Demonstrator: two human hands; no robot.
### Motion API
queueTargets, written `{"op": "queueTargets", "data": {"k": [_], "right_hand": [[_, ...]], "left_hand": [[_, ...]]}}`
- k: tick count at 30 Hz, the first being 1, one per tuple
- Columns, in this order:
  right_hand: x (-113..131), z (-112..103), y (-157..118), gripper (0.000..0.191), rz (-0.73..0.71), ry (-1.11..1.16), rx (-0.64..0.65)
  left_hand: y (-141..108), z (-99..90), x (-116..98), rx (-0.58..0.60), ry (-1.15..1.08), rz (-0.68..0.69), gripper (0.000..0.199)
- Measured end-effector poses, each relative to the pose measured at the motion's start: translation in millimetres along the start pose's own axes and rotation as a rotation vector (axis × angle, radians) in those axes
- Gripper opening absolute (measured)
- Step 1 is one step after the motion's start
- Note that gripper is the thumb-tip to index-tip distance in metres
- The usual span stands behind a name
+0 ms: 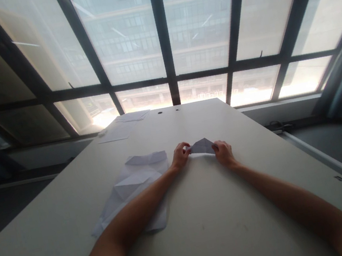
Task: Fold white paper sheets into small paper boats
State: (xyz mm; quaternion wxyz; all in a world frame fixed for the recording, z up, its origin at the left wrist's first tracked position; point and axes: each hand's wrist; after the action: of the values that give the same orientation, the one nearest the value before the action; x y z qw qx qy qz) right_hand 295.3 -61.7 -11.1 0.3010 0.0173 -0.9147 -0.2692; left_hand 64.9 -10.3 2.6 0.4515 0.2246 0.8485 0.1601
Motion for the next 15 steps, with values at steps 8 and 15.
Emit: {"op": "queueTargets", "data": {"k": [8, 15], "right_hand": [[1.3, -2.2, -0.4, 0.024, -0.029, 0.034, -0.039], [4.5, -4.1, -1.3, 0.026, -0.07, 0.049, -0.007]], "left_hand": [[0.6, -1.6, -1.7, -0.002, 0.051, 0.003, 0.013], [-2.7, -4.5, -8.0, 0.131, 0.093, -0.011, 0.021]]}}
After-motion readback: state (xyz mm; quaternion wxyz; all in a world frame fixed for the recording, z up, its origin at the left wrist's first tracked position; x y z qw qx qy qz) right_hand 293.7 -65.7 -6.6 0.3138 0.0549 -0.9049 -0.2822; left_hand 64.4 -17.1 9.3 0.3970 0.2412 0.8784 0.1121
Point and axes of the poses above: each hand's wrist, its own y-axis towards the middle knuckle, its own z-axis out of the palm, x = y × z, and after that the axes turned 6 degrees about y, right-handed
